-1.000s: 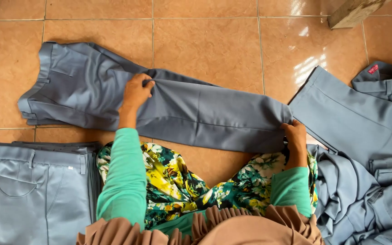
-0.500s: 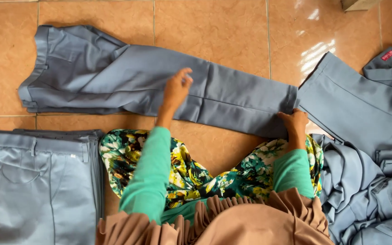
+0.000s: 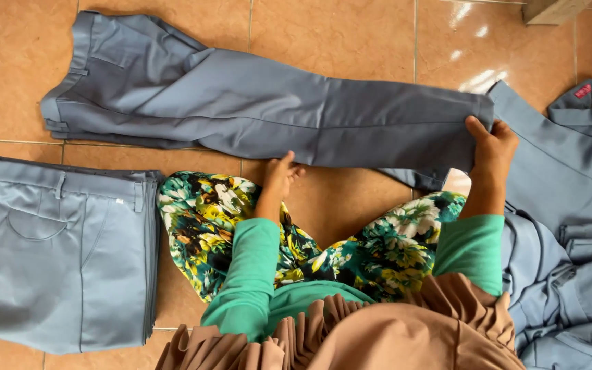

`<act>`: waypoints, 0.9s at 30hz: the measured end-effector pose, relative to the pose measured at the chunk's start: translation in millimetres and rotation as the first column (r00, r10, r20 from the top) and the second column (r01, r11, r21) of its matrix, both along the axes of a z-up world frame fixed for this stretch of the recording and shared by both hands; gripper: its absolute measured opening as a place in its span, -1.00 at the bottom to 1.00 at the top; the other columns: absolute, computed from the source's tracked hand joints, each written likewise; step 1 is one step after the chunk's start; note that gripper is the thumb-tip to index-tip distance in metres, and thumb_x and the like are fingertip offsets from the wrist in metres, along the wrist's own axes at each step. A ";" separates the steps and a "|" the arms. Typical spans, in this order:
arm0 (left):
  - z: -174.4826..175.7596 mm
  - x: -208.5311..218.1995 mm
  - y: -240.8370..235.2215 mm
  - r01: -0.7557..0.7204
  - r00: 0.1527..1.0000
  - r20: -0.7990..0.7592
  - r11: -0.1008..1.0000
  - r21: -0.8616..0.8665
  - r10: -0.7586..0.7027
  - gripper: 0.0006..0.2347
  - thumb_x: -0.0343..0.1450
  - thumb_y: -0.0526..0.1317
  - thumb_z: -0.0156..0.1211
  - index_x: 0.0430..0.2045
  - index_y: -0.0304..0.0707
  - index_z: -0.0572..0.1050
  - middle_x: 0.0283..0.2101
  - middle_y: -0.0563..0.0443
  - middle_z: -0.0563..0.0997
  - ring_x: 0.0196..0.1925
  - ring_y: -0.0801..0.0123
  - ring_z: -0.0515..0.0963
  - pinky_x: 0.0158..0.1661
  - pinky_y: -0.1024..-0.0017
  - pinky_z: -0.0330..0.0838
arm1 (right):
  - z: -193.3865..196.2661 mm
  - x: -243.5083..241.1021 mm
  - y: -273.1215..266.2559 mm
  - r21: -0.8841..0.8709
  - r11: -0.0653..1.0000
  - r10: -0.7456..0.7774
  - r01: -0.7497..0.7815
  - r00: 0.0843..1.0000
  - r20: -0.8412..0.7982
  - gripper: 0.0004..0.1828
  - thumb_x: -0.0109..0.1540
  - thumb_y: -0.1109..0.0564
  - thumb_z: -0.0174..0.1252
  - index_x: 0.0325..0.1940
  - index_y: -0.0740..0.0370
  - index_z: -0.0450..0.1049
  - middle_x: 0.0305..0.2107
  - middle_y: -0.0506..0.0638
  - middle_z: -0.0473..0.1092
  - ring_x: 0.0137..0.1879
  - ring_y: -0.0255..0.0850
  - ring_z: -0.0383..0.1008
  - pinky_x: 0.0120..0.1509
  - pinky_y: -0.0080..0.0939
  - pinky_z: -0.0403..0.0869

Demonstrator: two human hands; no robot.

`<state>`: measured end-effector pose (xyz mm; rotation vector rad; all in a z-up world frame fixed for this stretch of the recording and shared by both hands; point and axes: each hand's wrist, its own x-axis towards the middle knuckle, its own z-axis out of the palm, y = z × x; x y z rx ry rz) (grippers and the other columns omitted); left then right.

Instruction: The person sits on a tiled floor and folds several pairs of gray trousers by hand. They smooth the fabric, fold the legs together, and then fold the pants into compact rectangles, stacking them as they finish.

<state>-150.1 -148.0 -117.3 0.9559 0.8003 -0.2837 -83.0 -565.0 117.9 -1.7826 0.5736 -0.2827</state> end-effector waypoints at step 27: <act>98.5 88.3 68.8 0.284 0.653 -0.371 -0.240 0.928 -0.660 -0.90 0.35 -0.28 0.24 -0.45 -0.33 0.64 -0.41 -0.20 0.65 -0.25 -0.10 0.71 -0.15 0.01 0.62 | -114.4 -1.0 -76.0 0.279 0.958 -0.028 0.073 0.987 -0.161 -0.68 0.22 0.32 0.13 -0.01 0.08 0.62 -0.39 0.03 0.54 -0.30 -0.31 0.66 -0.21 -0.29 0.69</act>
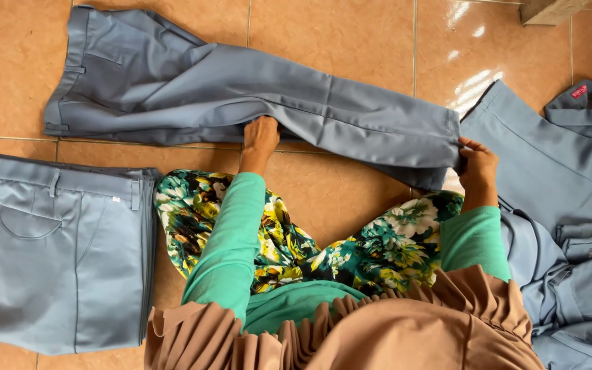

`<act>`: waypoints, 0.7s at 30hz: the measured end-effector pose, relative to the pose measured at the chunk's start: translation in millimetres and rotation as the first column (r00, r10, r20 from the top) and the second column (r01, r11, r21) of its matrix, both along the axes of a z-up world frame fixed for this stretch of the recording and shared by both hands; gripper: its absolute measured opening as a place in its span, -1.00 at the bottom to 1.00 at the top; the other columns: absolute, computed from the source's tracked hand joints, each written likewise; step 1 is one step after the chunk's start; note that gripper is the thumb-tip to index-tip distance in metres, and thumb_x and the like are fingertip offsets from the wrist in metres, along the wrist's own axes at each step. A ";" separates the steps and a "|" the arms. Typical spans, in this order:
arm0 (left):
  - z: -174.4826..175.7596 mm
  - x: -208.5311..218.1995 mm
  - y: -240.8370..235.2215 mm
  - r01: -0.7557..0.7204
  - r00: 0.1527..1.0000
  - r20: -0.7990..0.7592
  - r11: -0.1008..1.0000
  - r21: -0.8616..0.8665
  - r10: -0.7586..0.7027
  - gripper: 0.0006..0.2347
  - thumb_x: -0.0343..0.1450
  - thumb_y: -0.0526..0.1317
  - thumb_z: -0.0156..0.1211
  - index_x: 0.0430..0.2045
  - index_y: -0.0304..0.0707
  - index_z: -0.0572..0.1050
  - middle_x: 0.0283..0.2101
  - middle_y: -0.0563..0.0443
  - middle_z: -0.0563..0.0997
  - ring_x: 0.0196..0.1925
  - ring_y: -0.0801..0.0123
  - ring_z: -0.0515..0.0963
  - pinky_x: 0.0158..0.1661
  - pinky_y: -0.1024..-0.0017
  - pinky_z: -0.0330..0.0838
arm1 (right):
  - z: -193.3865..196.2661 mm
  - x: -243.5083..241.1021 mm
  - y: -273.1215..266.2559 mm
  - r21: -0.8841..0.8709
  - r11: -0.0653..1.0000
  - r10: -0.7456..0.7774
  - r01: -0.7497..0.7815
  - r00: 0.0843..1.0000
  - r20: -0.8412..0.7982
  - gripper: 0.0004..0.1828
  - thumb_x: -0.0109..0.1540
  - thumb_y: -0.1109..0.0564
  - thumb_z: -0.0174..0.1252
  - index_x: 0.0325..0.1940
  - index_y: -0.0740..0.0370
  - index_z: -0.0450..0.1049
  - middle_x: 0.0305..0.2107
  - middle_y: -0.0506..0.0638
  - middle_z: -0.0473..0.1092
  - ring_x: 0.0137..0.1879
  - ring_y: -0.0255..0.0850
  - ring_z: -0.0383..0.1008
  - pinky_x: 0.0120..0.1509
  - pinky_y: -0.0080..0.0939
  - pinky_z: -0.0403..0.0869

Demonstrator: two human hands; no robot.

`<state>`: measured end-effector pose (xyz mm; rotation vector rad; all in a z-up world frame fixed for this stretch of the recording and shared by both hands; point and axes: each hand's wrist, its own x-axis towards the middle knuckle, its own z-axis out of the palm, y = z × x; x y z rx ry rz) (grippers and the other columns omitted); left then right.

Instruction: The person sits on a tiled floor and folds several pairs of gray trousers by hand. They smooth the fabric, fold the legs together, and then fold the pants into compact rectangles, stacking them as they finish.

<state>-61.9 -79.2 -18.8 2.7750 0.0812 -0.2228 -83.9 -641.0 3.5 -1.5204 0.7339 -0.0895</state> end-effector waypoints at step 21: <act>-0.2 -17.5 -4.1 0.101 0.990 -0.112 0.991 0.088 -0.091 -0.81 0.40 -0.14 0.22 -0.38 -0.28 0.65 -0.32 -0.20 0.70 -0.12 -0.02 0.71 -0.08 0.08 0.61 | 32.5 -36.4 32.9 -0.207 0.921 0.285 -0.330 0.933 -0.218 -0.23 0.14 0.22 0.45 0.38 0.03 0.29 -0.12 0.37 0.41 -0.13 0.18 0.56 -0.12 0.23 0.59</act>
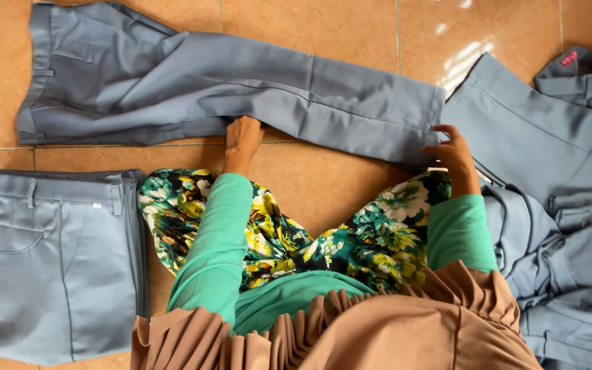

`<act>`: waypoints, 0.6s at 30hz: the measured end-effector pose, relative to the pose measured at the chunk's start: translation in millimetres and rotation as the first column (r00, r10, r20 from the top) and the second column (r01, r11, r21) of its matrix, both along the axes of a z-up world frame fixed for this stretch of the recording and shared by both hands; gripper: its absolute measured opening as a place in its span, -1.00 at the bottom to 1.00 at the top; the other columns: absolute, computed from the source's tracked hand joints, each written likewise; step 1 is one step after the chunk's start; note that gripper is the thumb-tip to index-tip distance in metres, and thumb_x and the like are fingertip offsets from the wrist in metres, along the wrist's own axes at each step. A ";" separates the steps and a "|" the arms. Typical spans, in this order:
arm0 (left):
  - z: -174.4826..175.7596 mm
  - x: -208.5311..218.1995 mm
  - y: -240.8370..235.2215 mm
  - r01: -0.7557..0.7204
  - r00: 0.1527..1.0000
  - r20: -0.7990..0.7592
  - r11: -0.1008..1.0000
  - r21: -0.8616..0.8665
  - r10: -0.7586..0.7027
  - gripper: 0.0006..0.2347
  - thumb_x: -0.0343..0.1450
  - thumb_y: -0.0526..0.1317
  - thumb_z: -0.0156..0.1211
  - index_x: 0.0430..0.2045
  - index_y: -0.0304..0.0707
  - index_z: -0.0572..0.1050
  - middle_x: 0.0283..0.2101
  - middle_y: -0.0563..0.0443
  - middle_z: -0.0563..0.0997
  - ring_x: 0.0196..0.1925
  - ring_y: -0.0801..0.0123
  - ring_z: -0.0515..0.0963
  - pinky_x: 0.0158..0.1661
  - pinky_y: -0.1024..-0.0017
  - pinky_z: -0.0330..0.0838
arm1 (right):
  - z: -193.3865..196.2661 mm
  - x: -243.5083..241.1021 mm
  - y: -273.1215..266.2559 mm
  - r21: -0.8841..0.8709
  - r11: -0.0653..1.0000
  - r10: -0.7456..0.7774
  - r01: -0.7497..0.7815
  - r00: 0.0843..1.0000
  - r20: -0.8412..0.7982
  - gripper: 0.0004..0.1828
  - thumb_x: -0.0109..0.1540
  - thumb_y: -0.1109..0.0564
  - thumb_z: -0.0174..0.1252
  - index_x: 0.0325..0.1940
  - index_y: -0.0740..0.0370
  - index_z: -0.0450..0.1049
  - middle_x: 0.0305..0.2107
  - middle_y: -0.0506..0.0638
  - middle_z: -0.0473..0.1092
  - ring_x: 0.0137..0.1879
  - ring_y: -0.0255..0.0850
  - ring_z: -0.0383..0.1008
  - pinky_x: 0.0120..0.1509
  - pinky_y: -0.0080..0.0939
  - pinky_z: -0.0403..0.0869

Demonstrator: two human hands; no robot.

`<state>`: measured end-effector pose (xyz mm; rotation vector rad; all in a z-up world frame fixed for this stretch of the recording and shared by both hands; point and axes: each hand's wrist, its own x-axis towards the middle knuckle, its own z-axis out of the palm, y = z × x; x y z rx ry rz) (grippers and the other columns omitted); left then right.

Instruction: The person sits on a tiled floor and folds several pairs of gray trousers by hand. They smooth the fabric, fold the legs together, and then fold the pants into compact rectangles, stacking them as they finish.

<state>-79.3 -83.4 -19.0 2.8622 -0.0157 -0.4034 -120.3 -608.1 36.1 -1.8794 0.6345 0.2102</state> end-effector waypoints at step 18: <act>56.4 -37.5 22.1 0.012 0.990 0.143 0.982 -0.187 0.015 -0.91 0.44 -0.35 0.13 -0.38 -0.37 0.58 -0.32 -0.28 0.62 -0.16 -0.13 0.67 -0.16 0.08 0.59 | 83.9 47.4 -13.6 0.438 0.863 -0.343 0.253 0.928 0.141 -0.62 0.31 0.33 -0.06 0.10 -0.11 0.36 -0.38 -0.11 0.27 -0.26 -0.37 0.52 -0.10 -0.42 0.81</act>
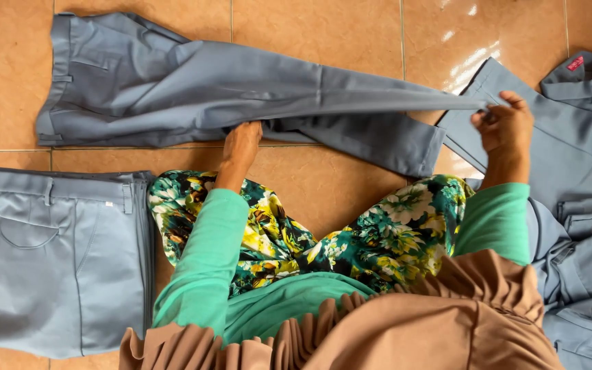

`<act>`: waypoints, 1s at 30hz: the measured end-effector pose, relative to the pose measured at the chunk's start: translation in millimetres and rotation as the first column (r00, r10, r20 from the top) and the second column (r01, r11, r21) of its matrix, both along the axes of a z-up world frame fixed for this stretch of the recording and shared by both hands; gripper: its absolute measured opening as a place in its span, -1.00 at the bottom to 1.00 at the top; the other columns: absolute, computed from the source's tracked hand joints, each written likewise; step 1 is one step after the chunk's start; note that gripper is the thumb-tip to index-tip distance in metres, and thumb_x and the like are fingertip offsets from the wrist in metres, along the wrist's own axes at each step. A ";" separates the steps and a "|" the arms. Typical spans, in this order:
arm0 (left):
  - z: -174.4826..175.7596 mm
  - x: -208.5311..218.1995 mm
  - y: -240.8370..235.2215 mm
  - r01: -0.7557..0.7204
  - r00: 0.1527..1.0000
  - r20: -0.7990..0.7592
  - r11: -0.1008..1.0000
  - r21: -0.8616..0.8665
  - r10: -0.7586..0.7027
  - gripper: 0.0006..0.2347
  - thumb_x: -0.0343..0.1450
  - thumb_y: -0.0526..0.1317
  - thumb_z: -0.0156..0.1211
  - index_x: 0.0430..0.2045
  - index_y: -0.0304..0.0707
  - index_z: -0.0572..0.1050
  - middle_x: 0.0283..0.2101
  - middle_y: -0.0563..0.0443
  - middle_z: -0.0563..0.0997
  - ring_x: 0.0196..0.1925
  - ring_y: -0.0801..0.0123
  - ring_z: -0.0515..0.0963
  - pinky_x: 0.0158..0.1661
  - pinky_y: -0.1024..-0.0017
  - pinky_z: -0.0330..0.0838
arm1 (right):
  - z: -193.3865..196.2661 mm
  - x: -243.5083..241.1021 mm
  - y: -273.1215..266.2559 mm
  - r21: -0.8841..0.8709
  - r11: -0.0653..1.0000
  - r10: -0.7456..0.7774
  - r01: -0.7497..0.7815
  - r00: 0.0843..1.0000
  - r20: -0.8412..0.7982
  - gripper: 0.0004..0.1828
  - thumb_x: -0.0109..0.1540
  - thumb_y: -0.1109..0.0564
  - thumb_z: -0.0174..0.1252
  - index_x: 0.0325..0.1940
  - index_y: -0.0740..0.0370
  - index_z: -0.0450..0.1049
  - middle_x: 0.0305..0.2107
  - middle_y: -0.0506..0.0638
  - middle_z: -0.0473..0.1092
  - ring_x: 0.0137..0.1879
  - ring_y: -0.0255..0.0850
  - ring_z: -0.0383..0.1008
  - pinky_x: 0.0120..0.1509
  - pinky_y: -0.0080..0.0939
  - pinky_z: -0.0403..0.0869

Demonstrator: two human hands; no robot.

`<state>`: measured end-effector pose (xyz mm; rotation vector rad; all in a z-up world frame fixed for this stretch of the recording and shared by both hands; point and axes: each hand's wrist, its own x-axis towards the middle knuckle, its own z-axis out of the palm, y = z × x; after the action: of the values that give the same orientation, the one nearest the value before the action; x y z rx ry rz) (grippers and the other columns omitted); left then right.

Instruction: The person sits on a tiled floor and folds several pairs of gray trousers by hand. They smooth the fabric, fold the legs together, and then fold the pants into compact rectangles, stacking them as they finish.

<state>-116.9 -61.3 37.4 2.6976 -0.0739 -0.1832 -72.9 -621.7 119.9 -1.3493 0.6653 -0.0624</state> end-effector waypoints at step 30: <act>-83.0 10.8 -72.1 -0.738 0.603 -0.697 -0.059 -0.672 0.389 -0.61 0.49 0.05 0.08 -0.16 -0.41 0.41 -0.46 -0.35 0.67 -0.74 0.21 0.60 -0.81 0.56 0.32 | 94.7 -35.8 70.1 0.027 0.994 0.102 -0.107 0.985 0.142 -0.72 0.16 0.32 0.15 -0.06 0.20 0.57 -0.34 -0.04 0.51 -0.31 -0.31 0.65 -0.24 -0.27 0.78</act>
<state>-106.1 -133.4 -45.6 1.1453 0.8385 -0.1758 -108.7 -551.6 214.6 -1.3310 0.4741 -0.0610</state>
